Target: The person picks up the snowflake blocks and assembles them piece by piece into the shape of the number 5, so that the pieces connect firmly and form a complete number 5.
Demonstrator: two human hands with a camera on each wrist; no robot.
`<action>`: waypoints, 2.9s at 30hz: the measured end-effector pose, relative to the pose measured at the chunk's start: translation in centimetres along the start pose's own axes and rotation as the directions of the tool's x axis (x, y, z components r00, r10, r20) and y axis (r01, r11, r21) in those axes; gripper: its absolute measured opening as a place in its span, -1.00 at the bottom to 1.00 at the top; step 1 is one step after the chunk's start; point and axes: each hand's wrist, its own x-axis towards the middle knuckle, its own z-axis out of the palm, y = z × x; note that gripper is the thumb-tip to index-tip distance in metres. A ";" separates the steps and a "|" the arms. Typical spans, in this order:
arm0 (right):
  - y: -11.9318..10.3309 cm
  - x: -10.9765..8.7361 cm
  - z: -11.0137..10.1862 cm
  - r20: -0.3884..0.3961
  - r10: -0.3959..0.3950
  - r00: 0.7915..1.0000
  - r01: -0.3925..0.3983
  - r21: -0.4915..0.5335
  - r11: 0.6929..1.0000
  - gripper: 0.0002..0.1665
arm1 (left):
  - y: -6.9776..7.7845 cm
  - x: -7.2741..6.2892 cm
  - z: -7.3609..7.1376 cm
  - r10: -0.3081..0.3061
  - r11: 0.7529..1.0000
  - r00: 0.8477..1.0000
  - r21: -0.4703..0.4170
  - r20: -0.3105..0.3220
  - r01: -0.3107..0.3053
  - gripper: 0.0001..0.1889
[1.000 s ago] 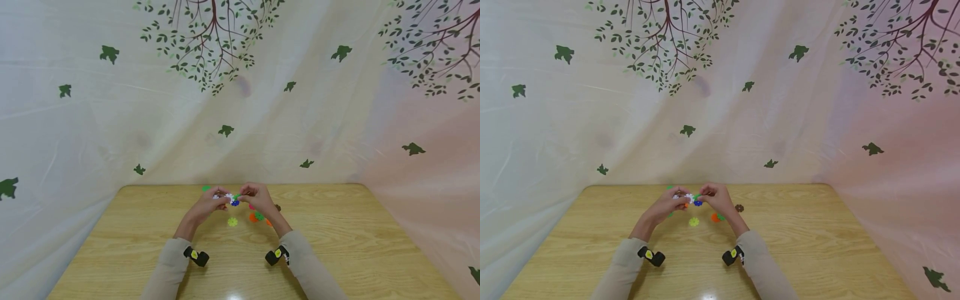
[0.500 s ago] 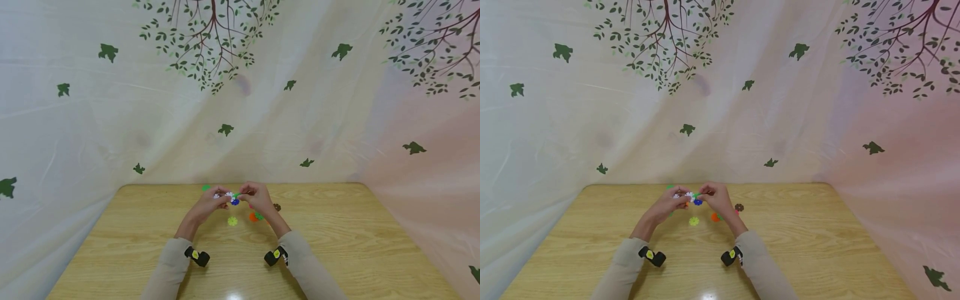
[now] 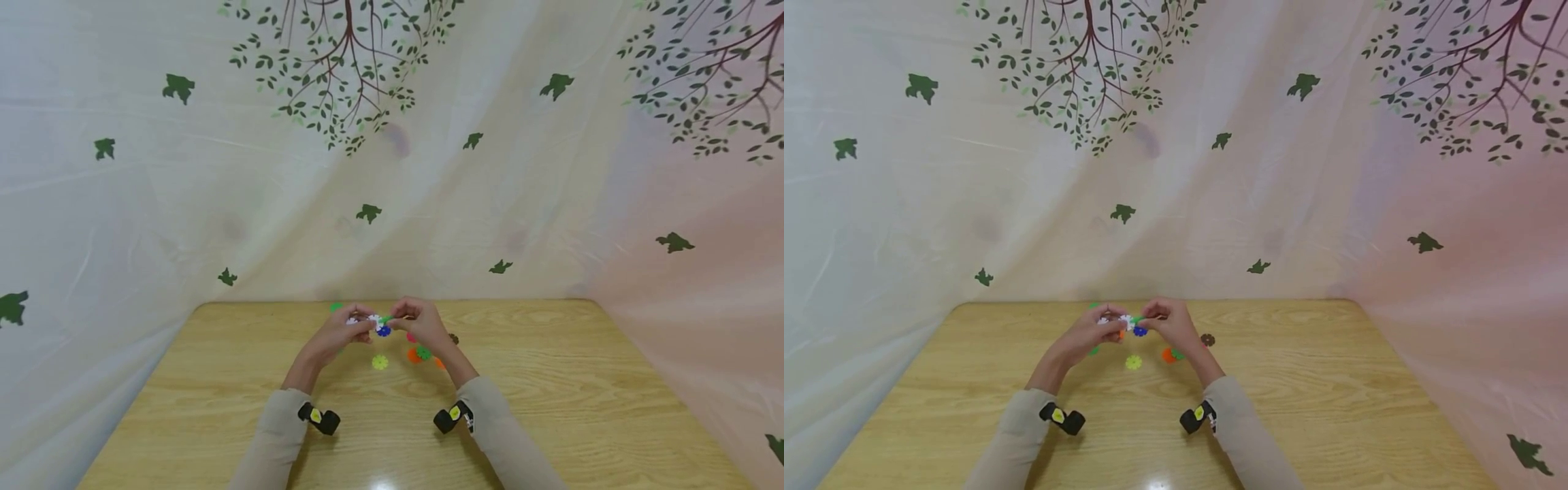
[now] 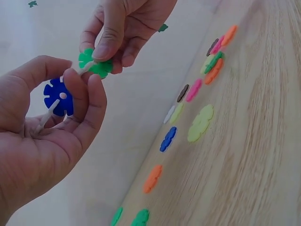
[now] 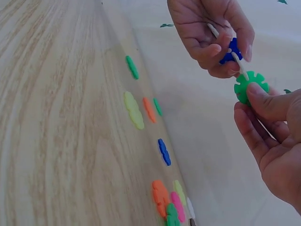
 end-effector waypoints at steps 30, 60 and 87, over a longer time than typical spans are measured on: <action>2.4 -0.4 -0.6 0.439 0.169 0.883 -0.031 -0.304 0.952 -0.70 | 0.2 -0.3 -1.2 -0.066 0.997 0.994 0.036 -0.089 0.070 -0.58; 2.0 -0.6 1.7 0.470 0.181 0.864 0.057 -0.449 0.892 -0.73 | -0.1 -0.4 -1.2 -0.050 0.999 0.998 0.011 -0.045 0.051 -0.62; 1.6 0.0 0.7 0.228 0.083 0.970 -0.019 -0.269 0.963 -0.80 | -0.4 0.0 -1.3 -0.051 0.999 0.998 0.008 -0.044 0.051 -0.61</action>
